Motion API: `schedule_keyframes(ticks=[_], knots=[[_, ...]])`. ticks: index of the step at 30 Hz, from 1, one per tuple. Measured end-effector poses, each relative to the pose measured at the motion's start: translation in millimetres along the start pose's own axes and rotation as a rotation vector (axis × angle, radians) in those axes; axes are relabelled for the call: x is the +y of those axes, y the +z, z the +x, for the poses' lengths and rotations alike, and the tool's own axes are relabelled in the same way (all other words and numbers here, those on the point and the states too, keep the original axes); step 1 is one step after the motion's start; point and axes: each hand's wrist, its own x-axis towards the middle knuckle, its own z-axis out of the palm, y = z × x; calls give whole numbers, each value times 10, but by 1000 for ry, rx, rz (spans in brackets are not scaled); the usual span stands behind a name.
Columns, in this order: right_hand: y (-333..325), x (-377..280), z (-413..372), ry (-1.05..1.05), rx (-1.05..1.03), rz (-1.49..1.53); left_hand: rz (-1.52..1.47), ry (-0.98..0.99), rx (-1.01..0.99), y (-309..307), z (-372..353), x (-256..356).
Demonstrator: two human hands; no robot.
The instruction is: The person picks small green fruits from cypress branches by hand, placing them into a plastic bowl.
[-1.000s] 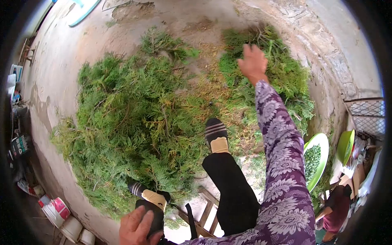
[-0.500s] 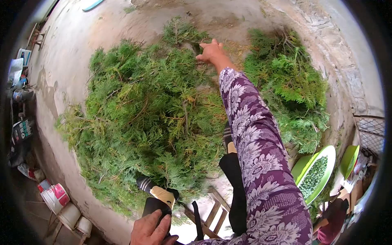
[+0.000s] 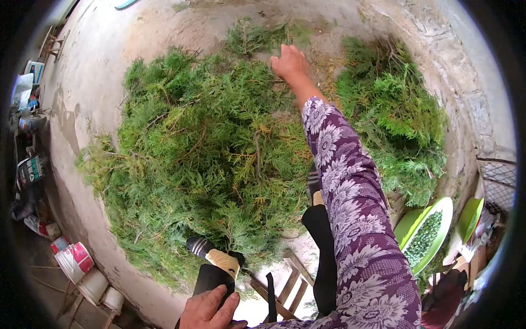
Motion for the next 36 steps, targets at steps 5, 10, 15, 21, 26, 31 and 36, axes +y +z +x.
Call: schedule_keyframes(ticks=[5, 10, 15, 21, 26, 31, 36], knots=[[247, -242, 61, -118, 210, -42, -27, 17, 7, -26, 21, -25], [153, -407, 79, -18, 124, 5, -27, 1, 0, -68, 37, -87], [96, -491, 122, -108, 162, -121, -43, 1, 0, -117, 68, -173], [223, -829, 203, -55, -201, -66, -74, -18, -27, -241, 182, -296], [423, -1029, 314, -40, -184, -73, -129, -35, -34, -351, 280, -397], [561, -980, 340, -161, -226, -295, -137, -53, -33, -407, 326, -453], [606, -673, 278, -312, -48, -262, -145, -66, -13, -425, 291, -454]])
